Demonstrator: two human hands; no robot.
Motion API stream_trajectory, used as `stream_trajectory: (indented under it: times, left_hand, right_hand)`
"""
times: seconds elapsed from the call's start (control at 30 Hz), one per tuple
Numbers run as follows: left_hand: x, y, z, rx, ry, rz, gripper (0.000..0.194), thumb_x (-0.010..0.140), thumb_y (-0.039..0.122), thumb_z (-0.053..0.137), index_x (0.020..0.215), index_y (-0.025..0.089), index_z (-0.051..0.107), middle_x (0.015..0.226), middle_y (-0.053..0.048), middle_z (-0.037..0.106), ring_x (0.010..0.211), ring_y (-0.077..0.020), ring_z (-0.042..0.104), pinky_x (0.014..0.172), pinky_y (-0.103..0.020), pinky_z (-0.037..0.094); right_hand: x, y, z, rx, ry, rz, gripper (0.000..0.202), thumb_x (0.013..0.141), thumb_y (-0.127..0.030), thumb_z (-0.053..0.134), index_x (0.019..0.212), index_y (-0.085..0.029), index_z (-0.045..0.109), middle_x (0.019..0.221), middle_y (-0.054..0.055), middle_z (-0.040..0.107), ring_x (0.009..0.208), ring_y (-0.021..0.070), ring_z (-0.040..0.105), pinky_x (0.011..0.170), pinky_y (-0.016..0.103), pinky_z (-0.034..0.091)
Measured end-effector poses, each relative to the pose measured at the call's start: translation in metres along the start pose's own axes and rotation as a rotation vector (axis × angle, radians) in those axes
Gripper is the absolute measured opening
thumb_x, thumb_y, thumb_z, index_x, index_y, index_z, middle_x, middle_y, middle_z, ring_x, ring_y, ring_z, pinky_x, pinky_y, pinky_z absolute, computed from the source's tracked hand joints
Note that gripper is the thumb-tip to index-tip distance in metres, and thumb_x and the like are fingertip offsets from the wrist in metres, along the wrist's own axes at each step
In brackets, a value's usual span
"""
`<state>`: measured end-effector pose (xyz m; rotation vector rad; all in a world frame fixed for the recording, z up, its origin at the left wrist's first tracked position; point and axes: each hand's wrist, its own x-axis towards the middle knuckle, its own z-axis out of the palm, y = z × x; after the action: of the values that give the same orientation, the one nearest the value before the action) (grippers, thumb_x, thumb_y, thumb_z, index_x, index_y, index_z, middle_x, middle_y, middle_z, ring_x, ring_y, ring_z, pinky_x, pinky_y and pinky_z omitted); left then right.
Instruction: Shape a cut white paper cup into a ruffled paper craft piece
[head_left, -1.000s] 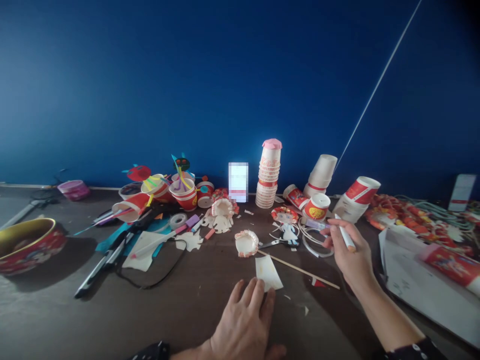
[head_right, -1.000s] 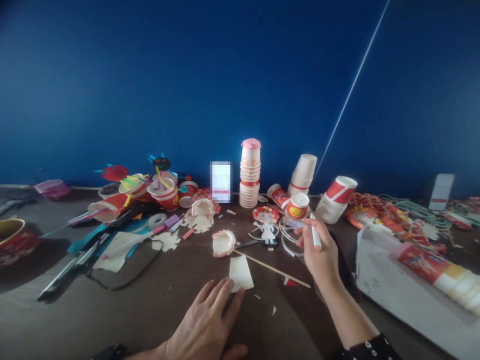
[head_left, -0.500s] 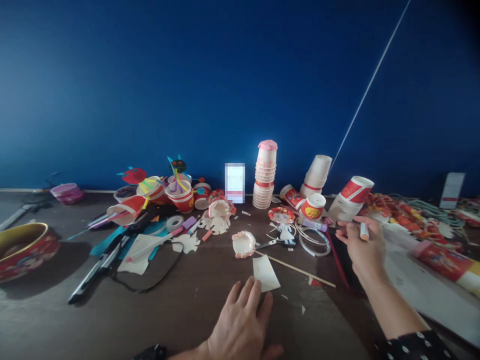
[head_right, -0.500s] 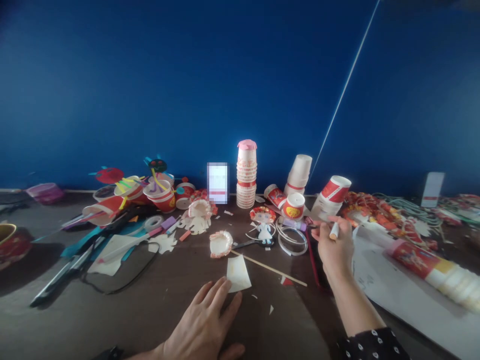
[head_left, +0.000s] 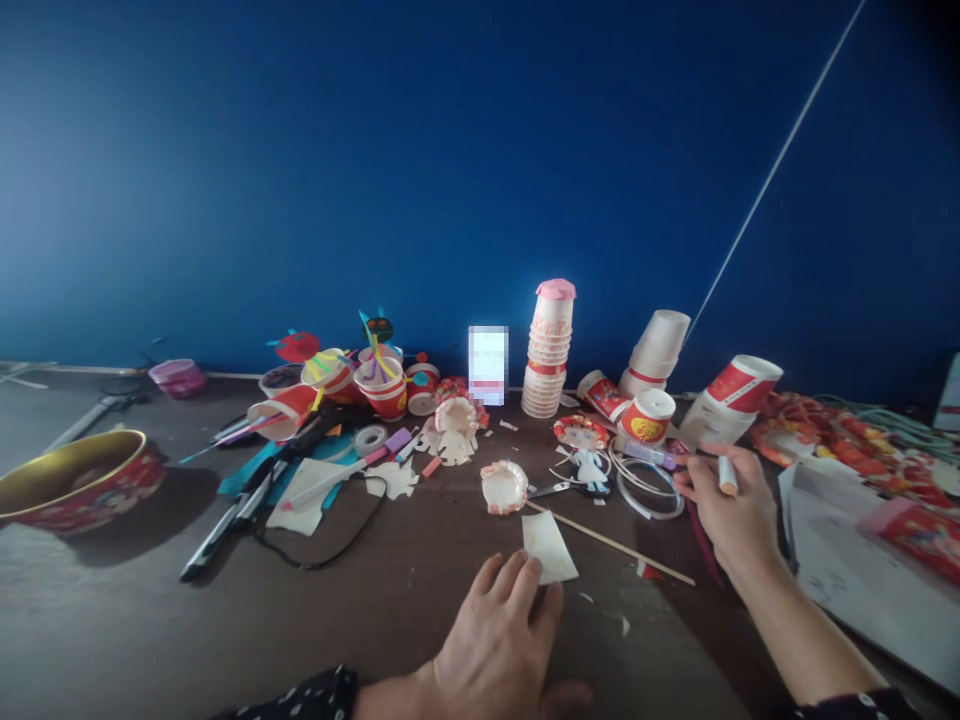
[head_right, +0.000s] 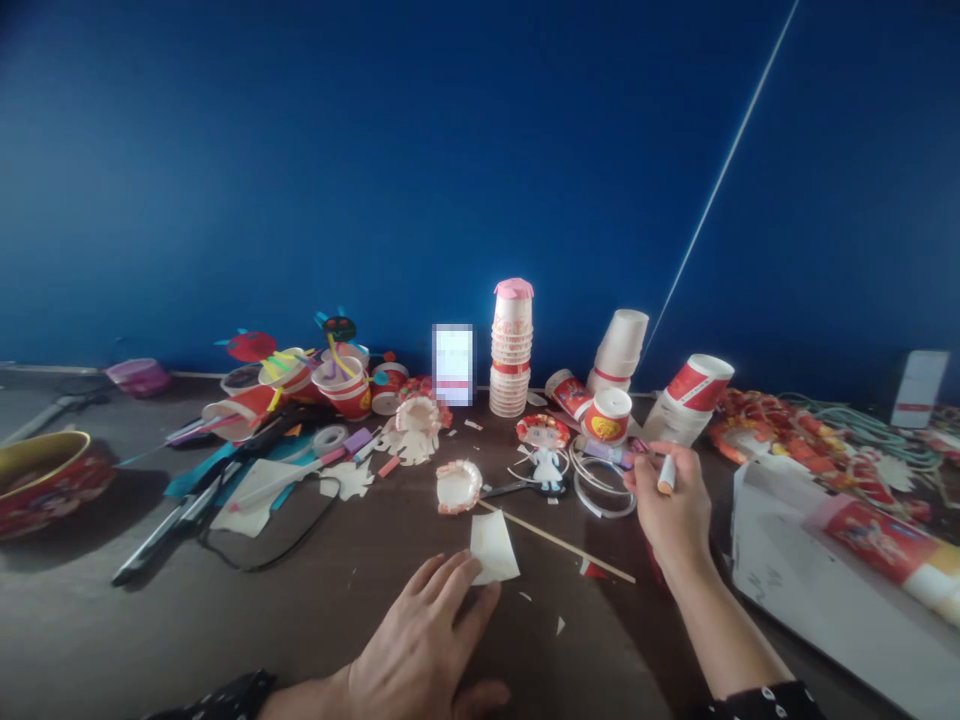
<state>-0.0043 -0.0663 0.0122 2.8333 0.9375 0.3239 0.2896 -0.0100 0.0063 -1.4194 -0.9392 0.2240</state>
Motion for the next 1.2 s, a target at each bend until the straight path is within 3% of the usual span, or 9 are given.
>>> stream_trajectory:
  times: [0.1, 0.2, 0.33, 0.47, 0.6, 0.8, 1.03, 1.1, 1.2]
  left_hand:
    - [0.009, -0.015, -0.009, 0.004, 0.176, -0.090, 0.027, 0.092, 0.032, 0.040, 0.108, 0.017, 0.055, 0.103, -0.009, 0.056, 0.095, -0.0234, 0.052, 0.087, -0.040, 0.042]
    - [0.020, -0.044, -0.019, 0.148, 0.315, -0.316, 0.025, 0.092, 0.019, 0.034, 0.105, 0.018, 0.056, 0.100, -0.009, 0.056, 0.091, -0.0231, 0.051, 0.082, -0.039, 0.042]
    - [0.027, -0.082, -0.032, 0.385, 0.280, -0.602, 0.024, 0.088, 0.016, 0.040, 0.104, 0.014, 0.057, 0.102, -0.013, 0.055, 0.095, -0.0281, 0.049, 0.080, -0.040, 0.040]
    - [0.025, -0.101, -0.038, 0.462, 0.151, -0.718, 0.026, 0.088, 0.018, 0.040, 0.102, 0.009, 0.059, 0.097, -0.016, 0.058, 0.093, -0.0307, 0.051, 0.076, -0.039, 0.040]
    - [0.022, -0.109, -0.036, 0.443, 0.096, -0.693, 0.031, 0.091, 0.019, 0.034, 0.090, 0.012, 0.064, 0.094, -0.015, 0.061, 0.093, -0.0297, 0.053, 0.077, -0.037, 0.039]
    - [0.026, -0.110, -0.036, 0.381, 0.181, -0.676, 0.029, 0.092, 0.023, 0.035, 0.089, 0.013, 0.062, 0.090, -0.014, 0.064, 0.091, -0.0277, 0.055, 0.078, -0.037, 0.040]
    - [0.031, -0.081, -0.034, -0.062, 0.492, -0.269, 0.019, 0.091, 0.026, 0.041, 0.090, 0.017, 0.059, 0.086, -0.006, 0.063, 0.083, -0.0199, 0.055, 0.077, -0.032, 0.042]
    - [0.032, -0.071, -0.032, -0.190, 0.524, -0.215, 0.017, 0.090, 0.025, 0.044, 0.091, 0.017, 0.059, 0.087, -0.006, 0.063, 0.084, -0.0190, 0.056, 0.077, -0.031, 0.042]
    - [0.034, -0.059, -0.029, -0.383, 0.474, -0.169, 0.014, 0.090, 0.026, 0.049, 0.087, 0.018, 0.060, 0.085, -0.003, 0.063, 0.082, -0.0163, 0.057, 0.074, -0.027, 0.044]
  right_hand:
    - [-0.003, -0.007, 0.003, -0.003, 0.004, 0.045, 0.029, 0.072, -0.042, 0.063, 0.094, -0.025, 0.052, 0.074, 0.001, 0.063, 0.056, 0.0174, 0.062, 0.057, 0.034, 0.055]
    - [-0.008, -0.017, 0.006, 0.027, -0.011, 0.040, 0.031, 0.072, -0.045, 0.063, 0.093, -0.024, 0.053, 0.072, 0.002, 0.063, 0.055, 0.0171, 0.059, 0.056, 0.034, 0.055]
    - [-0.016, -0.026, 0.008, 0.060, -0.104, -0.007, 0.034, 0.074, -0.049, 0.060, 0.094, -0.023, 0.053, 0.076, 0.003, 0.064, 0.055, 0.0157, 0.059, 0.054, 0.031, 0.053]
    - [-0.026, -0.032, 0.010, 0.120, -0.237, 0.022, 0.038, 0.080, -0.053, 0.052, 0.100, -0.021, 0.054, 0.067, 0.001, 0.062, 0.052, 0.0146, 0.059, 0.052, 0.028, 0.052]
    - [-0.035, -0.039, 0.014, 0.281, -0.361, 0.110, 0.039, 0.081, -0.055, 0.046, 0.100, -0.021, 0.052, 0.059, -0.002, 0.059, 0.047, 0.0131, 0.054, 0.049, 0.028, 0.049]
    - [-0.041, -0.043, 0.020, 0.346, -0.425, 0.219, 0.027, 0.078, -0.048, 0.054, 0.077, -0.021, 0.048, 0.056, -0.004, 0.054, 0.044, 0.0102, 0.047, 0.051, 0.027, 0.050]
    - [-0.047, -0.052, 0.021, 0.281, -0.596, 0.242, 0.028, 0.072, -0.044, 0.065, 0.071, -0.017, 0.057, 0.056, -0.004, 0.050, 0.046, 0.0077, 0.043, 0.051, 0.023, 0.047]
    - [-0.050, -0.053, 0.022, 0.313, -0.641, 0.276, 0.029, 0.073, -0.044, 0.064, 0.077, -0.016, 0.060, 0.061, -0.001, 0.054, 0.051, 0.0098, 0.048, 0.052, 0.024, 0.046]
    - [-0.056, -0.054, 0.025, 0.377, -0.701, 0.334, 0.030, 0.077, -0.046, 0.059, 0.081, -0.016, 0.061, 0.065, 0.001, 0.058, 0.056, 0.0119, 0.051, 0.052, 0.024, 0.045]
